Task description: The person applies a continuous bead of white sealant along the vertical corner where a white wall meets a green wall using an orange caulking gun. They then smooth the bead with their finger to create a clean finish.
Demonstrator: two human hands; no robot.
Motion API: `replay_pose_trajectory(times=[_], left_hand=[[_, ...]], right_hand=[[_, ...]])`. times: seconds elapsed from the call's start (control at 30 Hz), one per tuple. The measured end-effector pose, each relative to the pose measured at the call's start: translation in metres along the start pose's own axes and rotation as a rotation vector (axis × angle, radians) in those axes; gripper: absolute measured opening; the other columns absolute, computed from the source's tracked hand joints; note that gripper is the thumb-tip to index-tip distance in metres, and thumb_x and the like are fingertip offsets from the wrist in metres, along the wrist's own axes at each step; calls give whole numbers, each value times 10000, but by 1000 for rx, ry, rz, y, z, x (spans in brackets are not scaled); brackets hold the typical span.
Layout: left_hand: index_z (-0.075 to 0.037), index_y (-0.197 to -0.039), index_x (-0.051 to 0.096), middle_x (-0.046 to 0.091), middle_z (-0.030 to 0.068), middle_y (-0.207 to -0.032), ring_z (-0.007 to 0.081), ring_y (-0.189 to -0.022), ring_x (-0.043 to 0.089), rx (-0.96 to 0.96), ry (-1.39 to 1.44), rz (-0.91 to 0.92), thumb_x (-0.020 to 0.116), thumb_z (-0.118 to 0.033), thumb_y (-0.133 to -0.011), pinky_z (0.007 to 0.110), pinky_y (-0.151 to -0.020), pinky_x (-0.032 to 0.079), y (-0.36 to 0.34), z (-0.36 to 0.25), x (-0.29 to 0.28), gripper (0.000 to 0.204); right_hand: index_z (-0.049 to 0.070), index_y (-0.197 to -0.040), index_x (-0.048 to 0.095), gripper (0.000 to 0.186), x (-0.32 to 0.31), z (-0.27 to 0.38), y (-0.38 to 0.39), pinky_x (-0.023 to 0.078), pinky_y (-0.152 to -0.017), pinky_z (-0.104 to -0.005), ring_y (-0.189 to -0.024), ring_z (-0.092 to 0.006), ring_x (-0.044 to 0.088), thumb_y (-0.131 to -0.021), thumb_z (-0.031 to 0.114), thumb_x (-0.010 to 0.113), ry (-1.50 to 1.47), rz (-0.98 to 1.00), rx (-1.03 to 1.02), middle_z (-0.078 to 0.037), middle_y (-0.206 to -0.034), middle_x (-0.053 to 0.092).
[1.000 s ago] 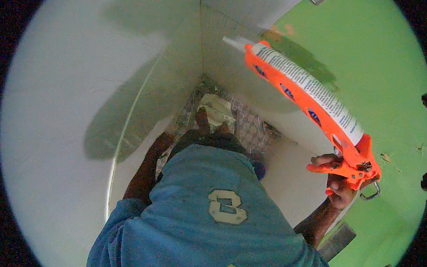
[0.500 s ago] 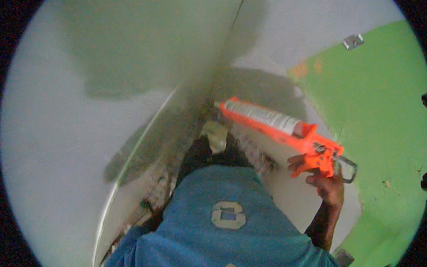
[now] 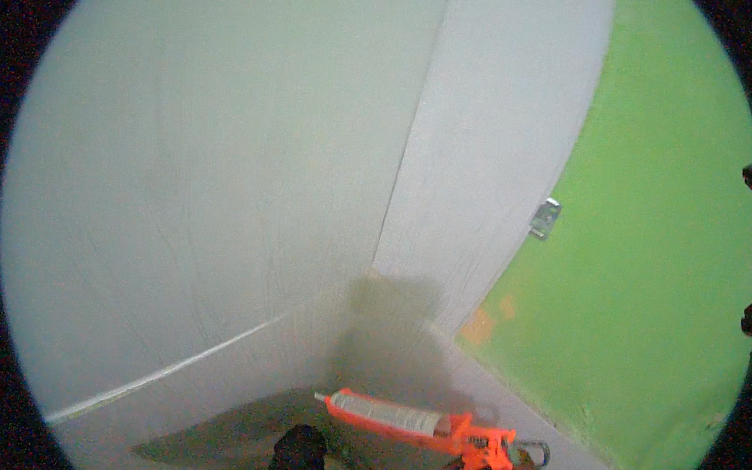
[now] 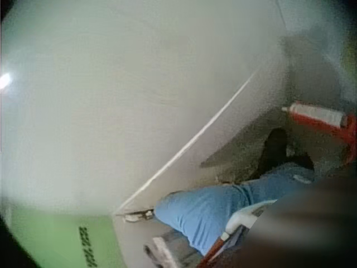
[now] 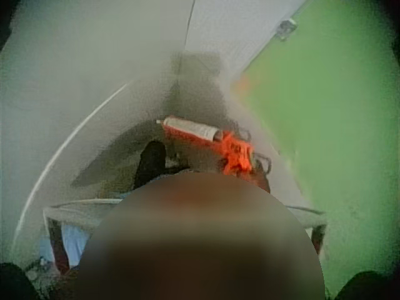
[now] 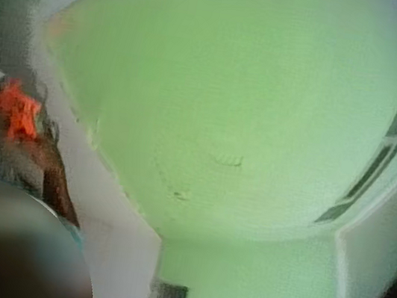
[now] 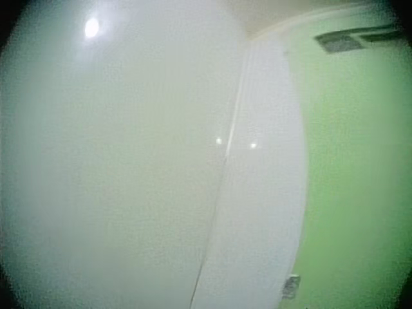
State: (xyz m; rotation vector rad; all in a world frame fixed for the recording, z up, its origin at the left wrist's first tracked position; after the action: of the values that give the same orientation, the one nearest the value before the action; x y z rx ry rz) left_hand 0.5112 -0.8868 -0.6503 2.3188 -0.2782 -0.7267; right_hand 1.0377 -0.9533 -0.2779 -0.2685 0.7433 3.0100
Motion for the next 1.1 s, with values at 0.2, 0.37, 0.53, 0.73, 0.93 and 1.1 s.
replay_pose_trajectory(times=[0.2,0.37,0.53,0.73,0.93,1.1], left_hand=[[-4,-1402,607,677,199,-1368,337,-1294,638,329,102,-87,600,-372,-1092,489,-1139,474,-7,-274,63,481],[-1,-1426,595,676,194,-1385,327,-1316,633,621,152,-74,596,-388,-1100,490,-1162,464,3,-465,88,506],[3,-1449,582,676,190,-1402,318,-1339,628,871,225,24,591,-405,-1109,491,-1186,453,65,-507,57,532],[8,-1478,566,674,184,-1423,307,-1366,622,1037,294,197,586,-425,-1119,492,-1214,440,41,-545,6,563],[12,-1506,551,673,179,-1443,296,-1393,616,1317,586,395,580,-445,-1128,494,-1242,427,212,-541,-27,594],[-41,-1461,589,680,196,-1417,311,-1371,627,1504,1132,962,603,-438,-1117,514,-1213,465,439,-549,-30,526]], right_hand=[[28,-1330,664,495,-131,-23,-73,515,-920,-413,-1059,-243,690,-873,128,824,-192,40,-157,-104,-1179,753],[59,-1354,638,497,-214,-14,-114,498,-841,-381,-984,-209,667,-897,117,826,-294,25,-255,-78,-1143,736],[90,-1377,613,505,-165,-44,-82,480,-763,-349,-909,-175,644,-921,106,829,-408,-73,-362,-51,-1107,718],[147,-1282,683,369,-128,2,-168,401,-515,-246,-649,-66,569,-954,160,852,-449,-202,-422,46,-933,692],[95,-1112,646,104,-52,43,-100,450,-731,-331,-853,-152,556,-1080,178,700,-347,-282,-1030,-17,-985,590],[118,-1644,444,528,32,69,114,468,-1167,-431,-1436,-292,540,-1131,15,516,-803,2,-1320,-146,-1594,540]])
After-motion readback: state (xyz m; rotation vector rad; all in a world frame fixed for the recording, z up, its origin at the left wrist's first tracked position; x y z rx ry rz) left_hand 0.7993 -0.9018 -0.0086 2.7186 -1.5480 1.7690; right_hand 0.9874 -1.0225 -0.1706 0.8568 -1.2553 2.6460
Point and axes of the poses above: each hand's wrist, its own y-axis away from the middle knuckle, its own x-axis out of the palm, z = x × y, the point moved 7 cm from there along -y, towards the middle knuckle
